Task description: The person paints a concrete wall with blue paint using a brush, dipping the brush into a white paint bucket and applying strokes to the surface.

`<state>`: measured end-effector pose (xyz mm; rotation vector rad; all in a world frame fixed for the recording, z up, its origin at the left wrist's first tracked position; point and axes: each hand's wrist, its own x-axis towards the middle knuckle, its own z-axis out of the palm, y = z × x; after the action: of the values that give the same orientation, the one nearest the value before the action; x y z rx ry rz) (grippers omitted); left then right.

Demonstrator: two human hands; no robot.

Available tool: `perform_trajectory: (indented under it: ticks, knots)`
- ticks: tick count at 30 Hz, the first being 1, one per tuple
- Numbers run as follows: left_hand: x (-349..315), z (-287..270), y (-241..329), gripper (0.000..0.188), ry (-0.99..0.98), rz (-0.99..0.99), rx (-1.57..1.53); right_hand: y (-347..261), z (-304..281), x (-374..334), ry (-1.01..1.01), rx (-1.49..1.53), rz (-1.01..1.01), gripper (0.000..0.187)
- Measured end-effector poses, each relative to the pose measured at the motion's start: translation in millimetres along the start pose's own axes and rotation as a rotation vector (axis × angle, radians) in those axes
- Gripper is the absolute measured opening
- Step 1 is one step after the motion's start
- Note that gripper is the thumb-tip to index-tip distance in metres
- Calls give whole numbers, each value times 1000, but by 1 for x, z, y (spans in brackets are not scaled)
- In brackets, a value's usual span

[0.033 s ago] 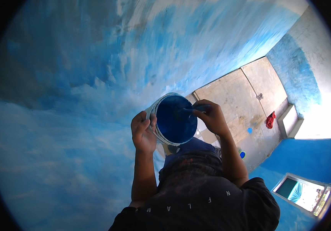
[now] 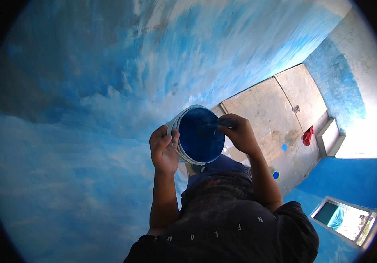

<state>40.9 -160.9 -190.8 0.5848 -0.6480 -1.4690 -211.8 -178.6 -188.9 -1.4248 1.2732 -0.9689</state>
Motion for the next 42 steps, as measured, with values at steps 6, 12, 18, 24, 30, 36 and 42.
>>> perform_trajectory:
  ticks: [6,12,18,24,30,36,42]
  knots:
    - [-3,5,1,25,-12,-8,0,0,29,-5,0,-283,-167,22]
    - [0,13,6,25,-6,-6,-39,-5,29,1,-6,-394,-185,21]
    - [14,21,6,23,-84,30,-27,-23,7,6,126,-203,-231,18]
    - [45,35,5,22,-114,72,9,-33,-28,24,245,-13,-125,17]
    - [55,72,11,22,-160,94,57,-31,-60,29,353,380,-115,21]
    - [62,100,13,25,-218,141,81,-18,-86,45,468,830,-69,19]
    - [57,128,3,28,-189,129,-31,-37,-88,32,512,387,-479,18]
